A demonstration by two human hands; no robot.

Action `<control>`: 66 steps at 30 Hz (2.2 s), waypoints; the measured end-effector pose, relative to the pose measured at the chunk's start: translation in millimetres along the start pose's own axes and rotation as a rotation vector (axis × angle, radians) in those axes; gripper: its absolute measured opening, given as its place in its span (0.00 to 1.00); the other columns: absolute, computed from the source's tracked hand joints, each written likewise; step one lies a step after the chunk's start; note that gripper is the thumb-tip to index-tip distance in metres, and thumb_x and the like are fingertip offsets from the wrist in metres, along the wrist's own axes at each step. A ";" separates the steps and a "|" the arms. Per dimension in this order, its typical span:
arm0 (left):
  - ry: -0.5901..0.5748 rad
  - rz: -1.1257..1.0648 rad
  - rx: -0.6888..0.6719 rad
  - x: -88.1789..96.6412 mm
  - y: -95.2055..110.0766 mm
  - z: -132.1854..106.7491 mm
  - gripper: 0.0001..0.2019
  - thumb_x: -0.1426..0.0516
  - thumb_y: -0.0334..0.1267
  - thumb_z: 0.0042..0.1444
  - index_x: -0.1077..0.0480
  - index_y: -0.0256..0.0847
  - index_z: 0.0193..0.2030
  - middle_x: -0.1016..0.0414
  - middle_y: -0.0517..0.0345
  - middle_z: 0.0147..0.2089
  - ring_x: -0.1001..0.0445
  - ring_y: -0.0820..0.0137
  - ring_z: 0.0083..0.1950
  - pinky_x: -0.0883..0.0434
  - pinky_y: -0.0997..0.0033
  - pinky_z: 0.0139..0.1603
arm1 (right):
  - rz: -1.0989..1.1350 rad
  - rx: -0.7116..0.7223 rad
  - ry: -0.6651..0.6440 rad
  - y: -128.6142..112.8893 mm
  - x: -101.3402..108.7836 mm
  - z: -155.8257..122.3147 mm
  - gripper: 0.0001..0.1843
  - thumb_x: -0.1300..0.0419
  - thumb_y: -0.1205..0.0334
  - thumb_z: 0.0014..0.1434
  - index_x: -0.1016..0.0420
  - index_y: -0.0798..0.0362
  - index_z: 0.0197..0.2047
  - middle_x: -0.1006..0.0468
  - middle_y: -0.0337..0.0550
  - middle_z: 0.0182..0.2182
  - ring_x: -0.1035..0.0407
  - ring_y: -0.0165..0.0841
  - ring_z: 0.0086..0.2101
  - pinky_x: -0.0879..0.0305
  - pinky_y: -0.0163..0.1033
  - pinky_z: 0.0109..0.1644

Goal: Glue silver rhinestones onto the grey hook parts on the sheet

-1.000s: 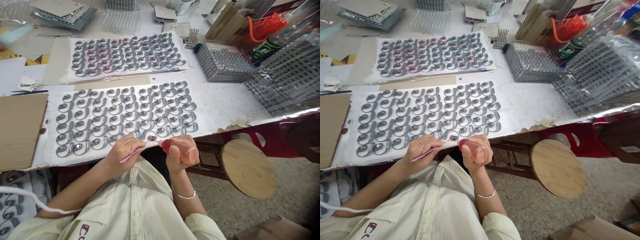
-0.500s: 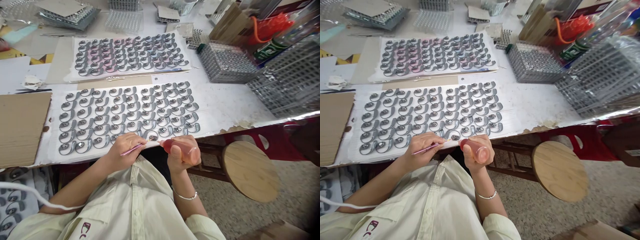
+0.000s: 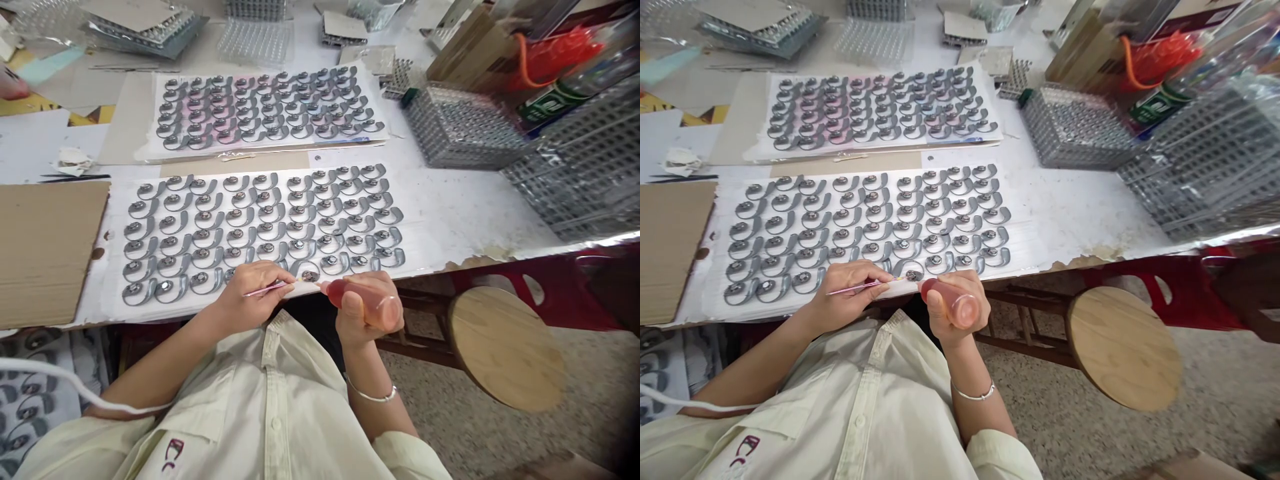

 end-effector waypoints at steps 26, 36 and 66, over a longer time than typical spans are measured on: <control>-0.091 0.023 0.289 4.3 -1.6 15.8 0.04 0.41 0.31 0.56 0.23 0.41 0.33 0.21 0.61 0.30 0.26 0.72 0.31 0.32 0.75 0.34 | -0.071 0.037 -0.030 -2.5 -7.0 -1.1 0.08 0.39 0.56 0.58 0.28 0.53 0.34 0.26 0.42 0.26 0.31 0.34 0.27 0.33 0.43 0.28; -0.103 -0.005 0.318 5.2 -1.3 18.3 0.06 0.41 0.30 0.55 0.22 0.40 0.34 0.22 0.60 0.30 0.28 0.74 0.29 0.33 0.76 0.31 | -0.083 0.125 -0.021 -6.6 -9.1 -0.5 0.10 0.37 0.57 0.58 0.29 0.54 0.39 0.25 0.42 0.28 0.31 0.33 0.28 0.33 0.41 0.29; -0.072 0.058 0.247 5.8 3.8 14.2 0.04 0.40 0.31 0.56 0.23 0.41 0.33 0.22 0.61 0.31 0.26 0.73 0.30 0.31 0.76 0.33 | 0.031 -0.098 0.361 -1.9 12.9 8.9 0.15 0.41 0.48 0.60 0.29 0.51 0.30 0.31 0.39 0.22 0.36 0.34 0.25 0.39 0.41 0.28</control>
Point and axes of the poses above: each hand's wrist, its own z-axis towards the middle knuckle, its own x-axis out of the back of the hand, y = z × x, the point moved 4 cm from there along z, towards the middle knuckle
